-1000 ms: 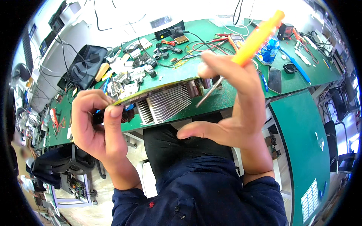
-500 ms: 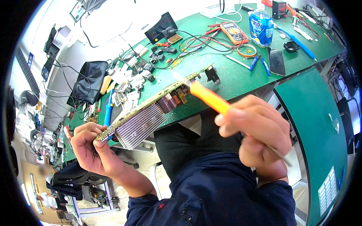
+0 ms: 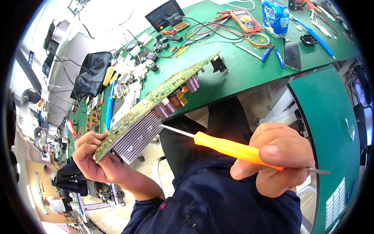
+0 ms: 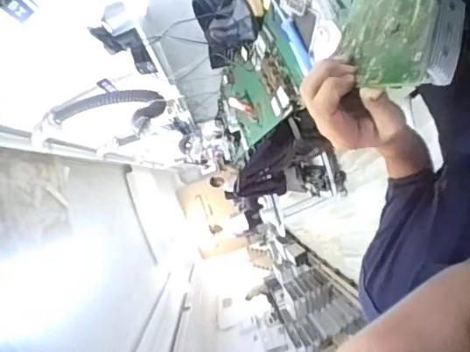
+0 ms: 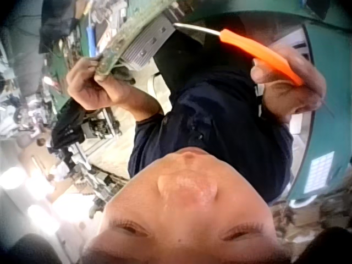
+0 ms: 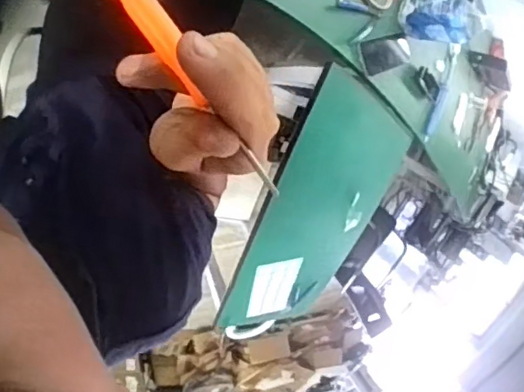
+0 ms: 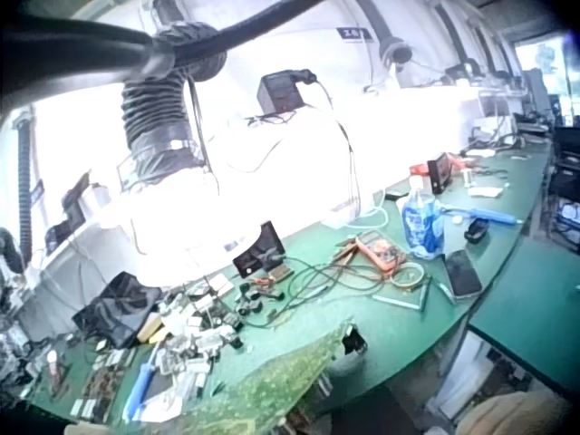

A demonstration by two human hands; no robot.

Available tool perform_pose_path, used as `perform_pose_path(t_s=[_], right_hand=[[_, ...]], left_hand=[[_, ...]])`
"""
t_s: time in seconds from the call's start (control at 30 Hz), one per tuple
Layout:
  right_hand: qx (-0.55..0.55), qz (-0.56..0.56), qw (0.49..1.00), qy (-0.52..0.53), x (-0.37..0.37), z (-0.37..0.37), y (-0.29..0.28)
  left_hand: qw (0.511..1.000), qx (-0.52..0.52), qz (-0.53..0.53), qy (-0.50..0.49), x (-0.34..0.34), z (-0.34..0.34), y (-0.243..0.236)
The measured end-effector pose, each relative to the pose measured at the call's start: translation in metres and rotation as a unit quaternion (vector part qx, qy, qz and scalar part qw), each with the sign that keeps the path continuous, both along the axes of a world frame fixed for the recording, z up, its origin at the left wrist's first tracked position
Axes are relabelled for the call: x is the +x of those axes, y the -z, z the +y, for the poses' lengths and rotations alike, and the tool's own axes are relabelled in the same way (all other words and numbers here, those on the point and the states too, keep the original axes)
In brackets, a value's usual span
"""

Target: The person solders components on a green circuit board using a soldering iron and uses a blue desoldering pump to remove solder. They also use a screwdriver to adjust a heat sink attached to the side of the board.

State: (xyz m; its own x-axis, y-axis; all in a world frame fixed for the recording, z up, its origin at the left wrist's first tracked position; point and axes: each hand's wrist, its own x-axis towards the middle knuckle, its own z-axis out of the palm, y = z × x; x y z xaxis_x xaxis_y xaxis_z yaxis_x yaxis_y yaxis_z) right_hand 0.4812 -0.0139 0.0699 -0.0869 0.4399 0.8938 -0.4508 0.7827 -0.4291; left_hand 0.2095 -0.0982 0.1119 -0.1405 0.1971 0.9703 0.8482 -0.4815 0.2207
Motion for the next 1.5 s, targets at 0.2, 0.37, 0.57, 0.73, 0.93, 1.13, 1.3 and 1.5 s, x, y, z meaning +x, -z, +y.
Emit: perform_pose_path(t_s=[0.2, 0.37, 0.57, 0.73, 0.93, 1.13, 1.3, 1.5], right_hand=[[0.043, -0.057, 0.996, -0.058, 0.0, 0.0, -0.009], [0.047, -0.053, 0.996, -0.06, -0.003, -0.009, -0.019], [0.046, -0.007, 0.998, 0.031, -0.031, -0.03, -0.028], [0.07, -0.021, 0.996, 0.048, -0.035, -0.032, -0.033], [0.093, -0.071, 0.993, 0.017, -0.021, -0.022, -0.055], [0.117, -0.091, 0.988, 0.034, -0.021, -0.016, -0.055], [0.136, -0.099, 0.984, 0.055, -0.021, -0.014, -0.055], [0.165, -0.134, 0.976, 0.038, -0.017, -0.007, -0.064]], left_hand=[[1.0, -0.003, -0.007, -0.015, 0.006, 0.002, -0.001], [0.999, -0.015, -0.04, 0.031, 0.011, 0.004, -0.005], [0.999, -0.044, -0.001, 0.009, 0.007, 0.005, -0.011], [0.998, -0.057, 0.024, 0.015, 0.002, 0.005, -0.019], [0.998, -0.062, 0.018, 0.025, -0.001, 0.004, -0.017], [0.998, -0.063, 0.0, 0.024, 0.0, 0.0, -0.015], [0.998, -0.06, -0.005, 0.017, 0.002, 0.001, -0.011], [0.998, -0.037, -0.048, 0.033, 0.005, 0.0, -0.007]])
